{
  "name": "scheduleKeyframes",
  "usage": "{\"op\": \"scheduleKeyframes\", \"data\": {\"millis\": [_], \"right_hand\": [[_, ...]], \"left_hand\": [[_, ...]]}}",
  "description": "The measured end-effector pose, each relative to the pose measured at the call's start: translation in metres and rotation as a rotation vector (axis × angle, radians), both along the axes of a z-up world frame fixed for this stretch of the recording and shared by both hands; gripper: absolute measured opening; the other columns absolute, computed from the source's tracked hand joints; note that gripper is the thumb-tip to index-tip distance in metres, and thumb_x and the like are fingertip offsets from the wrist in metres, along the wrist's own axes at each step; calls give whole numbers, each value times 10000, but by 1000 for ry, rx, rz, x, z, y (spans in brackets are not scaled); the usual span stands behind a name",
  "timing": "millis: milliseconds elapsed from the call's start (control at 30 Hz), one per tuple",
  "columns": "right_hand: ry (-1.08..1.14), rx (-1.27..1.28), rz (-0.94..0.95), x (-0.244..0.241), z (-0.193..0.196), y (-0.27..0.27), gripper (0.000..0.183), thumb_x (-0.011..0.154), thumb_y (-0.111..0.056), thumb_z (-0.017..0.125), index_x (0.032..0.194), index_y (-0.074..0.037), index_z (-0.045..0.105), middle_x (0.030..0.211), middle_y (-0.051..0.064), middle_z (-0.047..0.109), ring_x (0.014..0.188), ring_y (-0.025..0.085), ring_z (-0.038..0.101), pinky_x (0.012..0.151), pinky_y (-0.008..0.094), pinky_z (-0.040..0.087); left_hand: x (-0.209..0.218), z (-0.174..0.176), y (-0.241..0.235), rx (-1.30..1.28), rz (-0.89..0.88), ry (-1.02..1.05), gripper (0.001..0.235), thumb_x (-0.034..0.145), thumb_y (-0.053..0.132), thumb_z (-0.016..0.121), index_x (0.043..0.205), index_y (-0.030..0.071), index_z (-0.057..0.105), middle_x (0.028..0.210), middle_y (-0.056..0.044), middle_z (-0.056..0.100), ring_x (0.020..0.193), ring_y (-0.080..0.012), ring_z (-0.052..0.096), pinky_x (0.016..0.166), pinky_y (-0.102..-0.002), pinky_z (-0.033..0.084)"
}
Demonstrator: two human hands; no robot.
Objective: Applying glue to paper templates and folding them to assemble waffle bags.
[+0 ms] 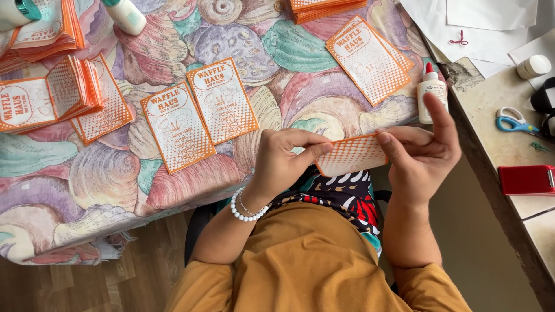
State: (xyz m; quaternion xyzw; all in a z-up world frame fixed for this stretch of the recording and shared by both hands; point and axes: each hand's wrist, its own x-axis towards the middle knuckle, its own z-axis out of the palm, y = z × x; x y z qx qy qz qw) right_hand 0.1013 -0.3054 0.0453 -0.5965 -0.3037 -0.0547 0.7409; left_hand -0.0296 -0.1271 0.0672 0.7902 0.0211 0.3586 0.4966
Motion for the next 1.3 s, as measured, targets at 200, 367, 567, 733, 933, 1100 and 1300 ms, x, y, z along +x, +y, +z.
{"op": "scheduleKeyframes", "data": {"millis": [200, 367, 567, 733, 933, 1100, 1300], "right_hand": [[33, -23, 22, -5, 1, 9, 711, 881, 87, 802, 1506, 54, 465, 946, 272, 705, 841, 211, 698, 843, 276, 578], [76, 22, 32, -6, -1, 11, 674, 876, 69, 810, 1474, 47, 501, 920, 238, 708, 805, 170, 682, 822, 269, 573], [40, 3, 19, -4, -4, 12, 662, 880, 52, 817, 1464, 61, 507, 900, 231, 703, 797, 169, 674, 833, 258, 564], [42, -17, 19, -3, -4, 13, 635, 882, 58, 815, 1445, 66, 519, 911, 239, 704, 804, 178, 679, 812, 260, 566], [73, -18, 43, -1, -3, 15, 633, 889, 56, 805, 1452, 72, 517, 936, 252, 705, 834, 192, 698, 825, 278, 594], [54, 25, 5, 13, -8, 15, 650, 899, 70, 806, 1478, 58, 509, 929, 263, 697, 827, 189, 684, 832, 300, 594], [-105, -154, 229, -12, 10, 38, 677, 716, 101, 895, 1335, 79, 622, 809, 218, 757, 758, 197, 762, 800, 291, 575]], "left_hand": [[-11, 0, 5, -9, -34, 22, 69, 902, 119, 791, 909, 52, 776, 898, -57, 788, 811, -141, 754, 733, -261, 572], [-13, -1, 5, -3, -16, 25, 101, 908, 131, 780, 924, 32, 772, 910, -79, 786, 834, -163, 760, 764, -270, 585], [-12, -3, 6, -1, -11, 39, 105, 922, 139, 764, 911, 35, 771, 878, -71, 775, 753, -140, 724, 708, -268, 559], [-12, -3, 8, 1, -16, 43, 94, 921, 137, 766, 907, 43, 769, 866, -63, 771, 765, -141, 724, 720, -268, 556], [-24, -4, 21, 40, -34, 112, 103, 939, 132, 744, 892, 42, 761, 827, -43, 751, 720, -127, 691, 667, -265, 527], [-38, 0, 38, 114, 119, 126, 99, 915, 131, 776, 841, 67, 763, 832, -14, 781, 717, -140, 737, 1015, -426, 583], [-7, 3, 8, 171, -60, 108, 622, 848, 282, 849, 1367, 48, 598, 1075, -211, 748, 1016, -431, 719, 960, -607, 545]]}}
